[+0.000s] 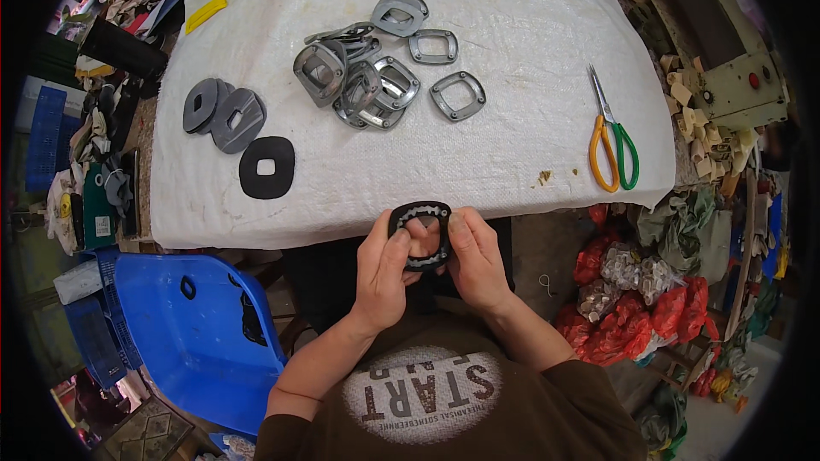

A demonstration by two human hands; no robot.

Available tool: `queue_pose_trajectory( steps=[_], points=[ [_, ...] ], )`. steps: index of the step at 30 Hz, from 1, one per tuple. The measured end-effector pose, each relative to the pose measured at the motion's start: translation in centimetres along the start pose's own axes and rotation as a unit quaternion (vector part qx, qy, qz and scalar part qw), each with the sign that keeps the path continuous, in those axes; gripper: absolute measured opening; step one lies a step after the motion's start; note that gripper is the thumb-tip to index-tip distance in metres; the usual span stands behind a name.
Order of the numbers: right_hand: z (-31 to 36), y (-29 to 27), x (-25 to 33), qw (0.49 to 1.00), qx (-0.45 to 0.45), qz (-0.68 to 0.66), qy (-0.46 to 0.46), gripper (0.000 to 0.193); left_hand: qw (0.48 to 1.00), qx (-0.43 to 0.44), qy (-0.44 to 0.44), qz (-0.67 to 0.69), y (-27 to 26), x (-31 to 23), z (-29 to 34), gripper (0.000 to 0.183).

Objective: Manually fitting foam padding into metal frame rings as part of a shoe assembly process.

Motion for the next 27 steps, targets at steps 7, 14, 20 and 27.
queue_pose_trajectory(
  steps=[7,14,20,27],
  points=[
    [0.1,0.3,1.5,0.999,-0.009,0.047,0.015,0.022,0.995,-0.015,-0.069,0.063,0.2,0.3,0.1,0.019],
    [-0.5,-0.2,1.1,0.997,0.0,0.024,0.072,0.035,0.985,0.012,-0.14,0.098,-0.2,0.0,-0.2,0.009],
    [0.2,0.5,1.7,0.996,0.056,0.05,-0.045,0.05,0.988,-0.032,-0.121,0.093,0.2,-0.3,0.1,0.008],
    [-0.3,0.3,1.6,0.997,0.045,0.016,-0.056,0.051,0.986,0.031,-0.11,0.123,-0.2,0.5,0.6,0.012]
  ],
)
Point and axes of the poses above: each hand's wrist, its own z-axis away from the middle knuckle, its own y-axis out of the palm, x = y × z, the point moved 3 cm from there along -z, towards the middle knuckle, and after that the axes turned 15 degrees about -x, right-handed, at the moved point
